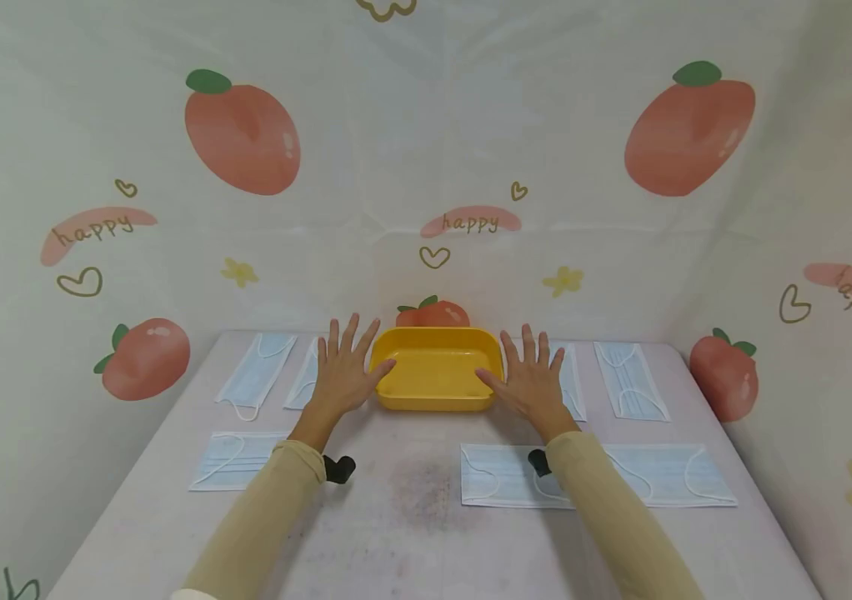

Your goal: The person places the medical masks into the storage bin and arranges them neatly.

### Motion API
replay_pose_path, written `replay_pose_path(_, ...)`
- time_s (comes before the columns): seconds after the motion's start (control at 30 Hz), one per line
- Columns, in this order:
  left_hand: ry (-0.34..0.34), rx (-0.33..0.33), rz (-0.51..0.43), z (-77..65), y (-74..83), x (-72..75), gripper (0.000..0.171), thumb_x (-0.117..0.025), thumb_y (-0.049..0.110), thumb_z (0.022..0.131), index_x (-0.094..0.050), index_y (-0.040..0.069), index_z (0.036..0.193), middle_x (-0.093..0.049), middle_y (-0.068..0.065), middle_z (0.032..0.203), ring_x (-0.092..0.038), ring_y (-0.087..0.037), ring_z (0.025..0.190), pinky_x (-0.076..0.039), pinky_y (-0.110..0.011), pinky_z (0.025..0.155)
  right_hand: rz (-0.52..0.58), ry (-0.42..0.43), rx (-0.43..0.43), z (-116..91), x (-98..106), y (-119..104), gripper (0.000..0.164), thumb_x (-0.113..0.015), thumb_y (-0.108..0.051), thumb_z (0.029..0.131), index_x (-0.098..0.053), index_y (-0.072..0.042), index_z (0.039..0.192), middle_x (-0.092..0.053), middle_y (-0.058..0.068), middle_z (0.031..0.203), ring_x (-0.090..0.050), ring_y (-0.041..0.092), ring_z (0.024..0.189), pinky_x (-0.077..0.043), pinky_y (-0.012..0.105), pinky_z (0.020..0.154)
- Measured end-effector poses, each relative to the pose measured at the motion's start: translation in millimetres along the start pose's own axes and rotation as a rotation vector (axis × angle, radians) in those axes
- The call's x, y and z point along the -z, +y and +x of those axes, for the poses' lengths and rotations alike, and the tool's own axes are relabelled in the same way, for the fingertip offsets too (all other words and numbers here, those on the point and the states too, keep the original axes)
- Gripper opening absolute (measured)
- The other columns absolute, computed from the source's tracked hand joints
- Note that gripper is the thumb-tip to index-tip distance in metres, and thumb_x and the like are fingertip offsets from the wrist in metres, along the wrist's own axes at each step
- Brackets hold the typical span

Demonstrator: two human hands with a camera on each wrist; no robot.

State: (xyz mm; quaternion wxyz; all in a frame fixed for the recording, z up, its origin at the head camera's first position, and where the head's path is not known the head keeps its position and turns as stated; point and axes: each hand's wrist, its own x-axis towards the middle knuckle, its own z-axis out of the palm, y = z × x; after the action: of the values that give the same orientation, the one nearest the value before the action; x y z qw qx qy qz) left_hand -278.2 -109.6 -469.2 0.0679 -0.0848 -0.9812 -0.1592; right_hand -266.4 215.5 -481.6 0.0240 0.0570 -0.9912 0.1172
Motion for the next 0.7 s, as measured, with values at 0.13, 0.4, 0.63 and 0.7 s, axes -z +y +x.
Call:
replay_pose_path(0.13,0.022,-0.001,-0.057,-1.5,-0.4,-3.3,0.077,-0.046,0.064,0.098,-0.017,0.035,0.164,-0.004,-0.008,0.174,0.005,-0.043,0.16,-0.002,-0.068,0.126,0.016,0.006,-0.005,-4,1,3,0.093,-0.038,-0.074,0.096,-0.014,-0.015,0.164,0.0,0.026,0.17,-0.001,0.056,0.154,0.002,0.08,0.117)
replay_pose_path(0.4,0.025,-0.003,-0.177,-4.4,-2.3,-14.2,0.076,-0.046,0.062,0.099,-0.018,0.033,0.164,-0.009,-0.01,0.174,-0.001,-0.044,0.159,-0.006,-0.069,0.125,0.041,0.013,-0.025,-12,0,13,0.091,-0.043,-0.068,0.098,-0.015,-0.011,0.163,-0.002,0.028,0.169,-0.003,0.057,0.153,-0.004,0.076,0.121)
replay_pose_path(0.63,0.031,-0.004,-0.334,-8.5,-4.3,-23.4,0.073,-0.051,0.053,0.1,-0.023,0.029,0.163,-0.015,-0.011,0.172,-0.006,-0.045,0.159,-0.015,-0.068,0.125,0.062,0.017,-0.033,-23,-1,23,0.089,-0.041,-0.067,0.1,-0.017,-0.009,0.162,-0.008,0.032,0.166,-0.008,0.059,0.151,-0.01,0.072,0.122)
replay_pose_path(0.7,0.024,0.002,-0.371,-9.1,-4.7,-25.8,0.071,-0.052,0.05,0.101,-0.024,0.029,0.163,-0.016,-0.01,0.172,-0.007,-0.044,0.159,-0.015,-0.067,0.125,0.064,0.027,-0.038,-26,-2,26,0.087,-0.041,-0.066,0.1,-0.018,-0.009,0.162,-0.01,0.033,0.165,-0.01,0.059,0.15,-0.012,0.072,0.123)
